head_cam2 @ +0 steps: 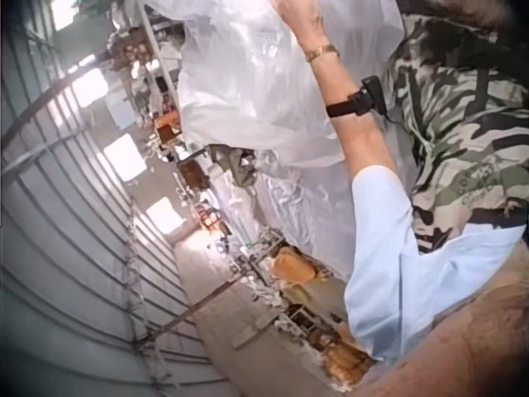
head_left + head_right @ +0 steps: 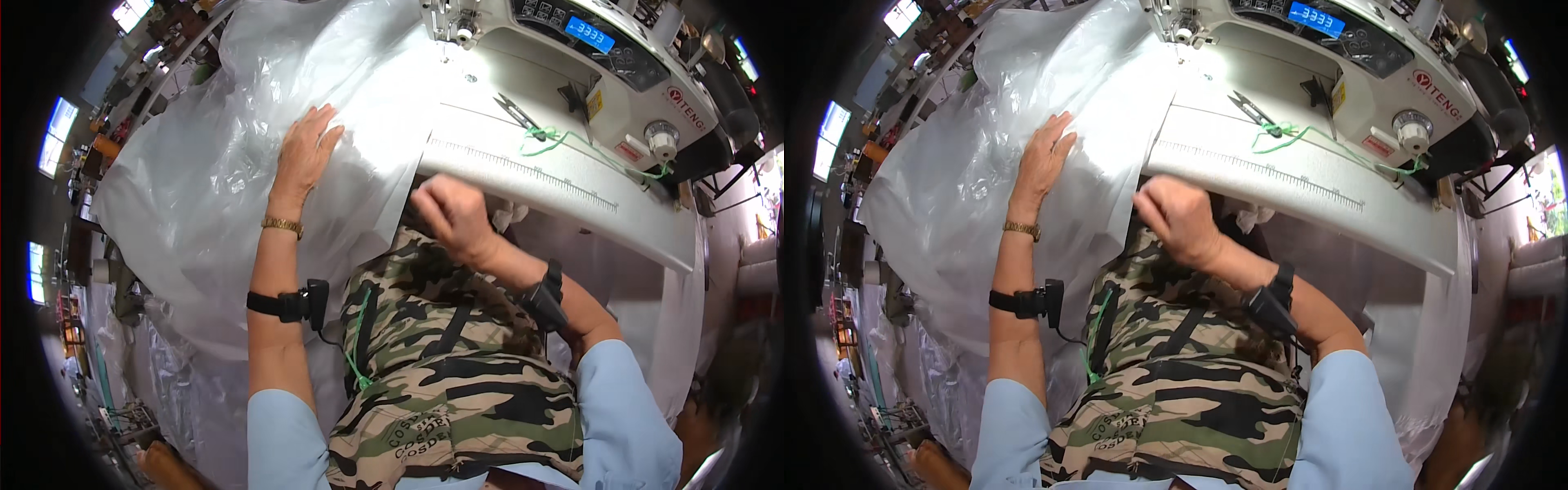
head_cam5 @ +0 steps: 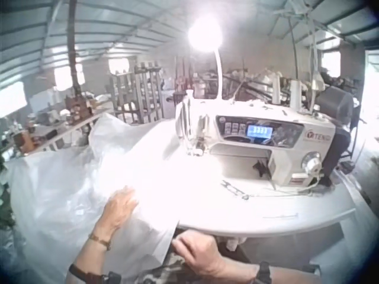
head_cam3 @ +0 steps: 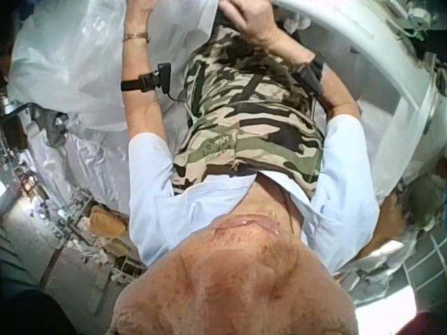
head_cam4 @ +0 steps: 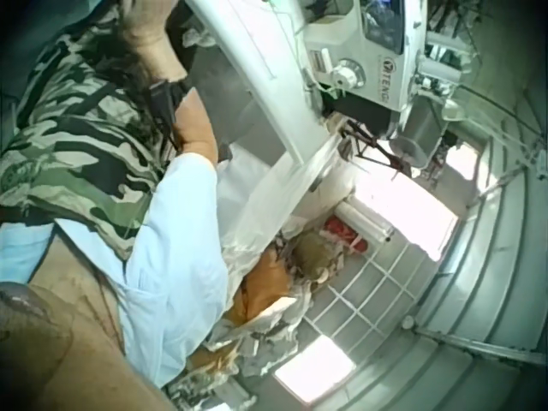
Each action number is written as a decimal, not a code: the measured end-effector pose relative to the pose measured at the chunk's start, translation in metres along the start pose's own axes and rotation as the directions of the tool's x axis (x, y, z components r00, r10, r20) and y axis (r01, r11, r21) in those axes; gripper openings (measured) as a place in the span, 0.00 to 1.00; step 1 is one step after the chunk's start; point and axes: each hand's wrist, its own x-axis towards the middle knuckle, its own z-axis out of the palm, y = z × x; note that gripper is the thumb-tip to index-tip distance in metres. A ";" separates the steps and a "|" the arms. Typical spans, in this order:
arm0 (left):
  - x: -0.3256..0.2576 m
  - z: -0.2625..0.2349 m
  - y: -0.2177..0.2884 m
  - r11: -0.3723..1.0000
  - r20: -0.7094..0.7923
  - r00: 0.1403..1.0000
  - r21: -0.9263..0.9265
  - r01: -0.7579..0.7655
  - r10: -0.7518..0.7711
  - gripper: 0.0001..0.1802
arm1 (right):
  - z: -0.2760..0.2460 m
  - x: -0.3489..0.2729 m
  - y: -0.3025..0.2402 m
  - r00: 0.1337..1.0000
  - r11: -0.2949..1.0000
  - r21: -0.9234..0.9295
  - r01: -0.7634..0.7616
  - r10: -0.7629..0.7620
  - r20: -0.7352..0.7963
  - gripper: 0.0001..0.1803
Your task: Sewing a large white plastic or fabric sheet using an industrial sewing machine
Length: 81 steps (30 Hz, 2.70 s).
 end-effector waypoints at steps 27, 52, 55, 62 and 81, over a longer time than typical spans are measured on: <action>0.010 -0.004 0.003 0.997 0.090 0.994 -0.046 0.064 -0.060 0.31 | 0.094 -0.059 0.028 0.888 0.864 0.215 -0.454 0.421 0.186 0.24; -0.052 -0.033 0.139 0.974 -0.105 0.989 0.214 -0.077 0.101 0.05 | 0.020 -0.086 -0.063 0.725 0.328 0.646 -0.689 0.340 0.599 0.17; -0.047 -0.034 0.153 0.985 -0.106 0.984 0.112 -0.133 0.145 0.03 | 0.016 -0.084 -0.066 0.729 0.313 0.662 -0.681 0.375 0.573 0.17; -0.048 -0.026 0.148 0.953 -0.334 0.913 0.265 -0.149 0.235 0.14 | 0.019 -0.085 -0.062 0.697 0.271 0.644 -0.715 0.344 0.629 0.16; -0.080 -0.043 0.175 0.981 0.221 0.971 -0.145 0.129 -0.095 0.07 | 0.019 -0.087 -0.069 0.796 0.360 0.714 -0.600 0.360 0.488 0.16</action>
